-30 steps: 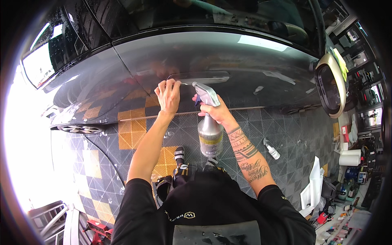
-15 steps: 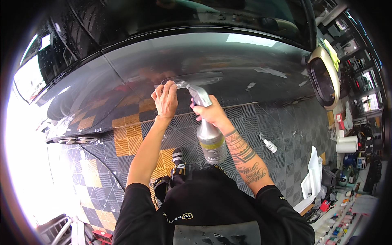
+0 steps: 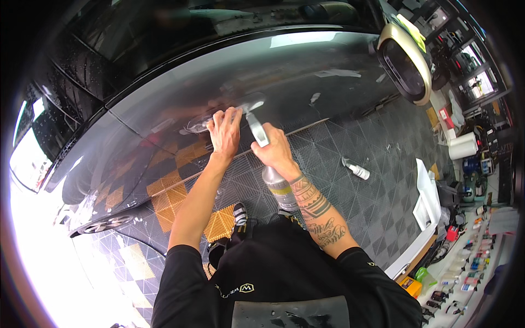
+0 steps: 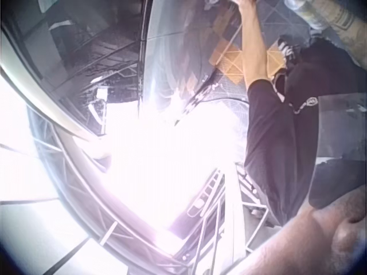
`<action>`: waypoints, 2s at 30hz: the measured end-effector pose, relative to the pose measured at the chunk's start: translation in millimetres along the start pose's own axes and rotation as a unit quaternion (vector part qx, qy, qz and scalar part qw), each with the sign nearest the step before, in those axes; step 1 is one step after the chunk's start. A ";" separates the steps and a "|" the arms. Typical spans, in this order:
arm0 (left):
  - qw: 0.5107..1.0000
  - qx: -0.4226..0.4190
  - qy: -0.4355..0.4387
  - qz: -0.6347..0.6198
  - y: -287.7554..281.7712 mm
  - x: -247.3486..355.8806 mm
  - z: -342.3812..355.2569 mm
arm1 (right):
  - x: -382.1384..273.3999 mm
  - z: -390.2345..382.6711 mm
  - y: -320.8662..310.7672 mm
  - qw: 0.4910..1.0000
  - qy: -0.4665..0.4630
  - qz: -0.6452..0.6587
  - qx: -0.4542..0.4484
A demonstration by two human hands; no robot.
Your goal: The person applies a transparent protective film to the side door handle of a dark-colored car. They use a small metal tool to tuck the film edges into the handle crevices and a spray bottle to apply a liquid solution to the surface. The person carefully smooths the film and trims the edges to ensure a precise fit around the handle.
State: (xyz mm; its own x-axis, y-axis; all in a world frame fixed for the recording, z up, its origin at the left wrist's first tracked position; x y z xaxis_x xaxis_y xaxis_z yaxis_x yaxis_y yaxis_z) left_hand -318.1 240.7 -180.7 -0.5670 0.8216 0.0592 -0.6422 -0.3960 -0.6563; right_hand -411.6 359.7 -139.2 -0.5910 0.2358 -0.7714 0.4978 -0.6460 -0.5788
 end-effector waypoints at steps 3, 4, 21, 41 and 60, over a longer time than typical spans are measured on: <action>1.000 -0.009 0.015 -0.001 2.2 2.5 7.1 | 15.0 -3.2 -12.0 0.999 0.022 0.025 0.036; 1.000 -0.011 0.020 0.002 3.1 2.3 8.7 | 15.3 -4.4 -16.1 0.998 0.023 0.047 0.024; 0.999 0.010 -0.019 0.032 0.6 10.8 4.9 | 33.7 -4.1 -28.2 0.973 0.065 0.218 -0.043; 0.999 -0.001 0.019 0.040 -81.8 -86.8 8.9 | 41.9 -39.6 21.6 0.902 -0.045 0.393 -0.175; 0.613 -0.320 0.717 -0.088 -7.5 28.5 196.5 | 75.5 -21.1 -30.8 0.912 0.014 0.410 0.022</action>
State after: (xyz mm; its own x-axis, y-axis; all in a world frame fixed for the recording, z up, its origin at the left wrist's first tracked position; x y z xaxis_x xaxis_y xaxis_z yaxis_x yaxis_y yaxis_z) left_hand -430.8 186.5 -26.3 0.8130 0.5265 -0.2487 -0.0340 -0.3835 -0.9229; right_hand -458.1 412.7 -185.2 -0.0152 -0.3206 -0.9471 0.7387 -0.6420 0.2055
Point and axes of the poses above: each hand's wrist, its own z-axis towards the middle knuckle, its own y-axis out of the palm, x = y × z, the point moved 3 cm from there along z, towards the middle knuckle, and after that the axes turned 9 degrees about x, right-handed, at the moved point
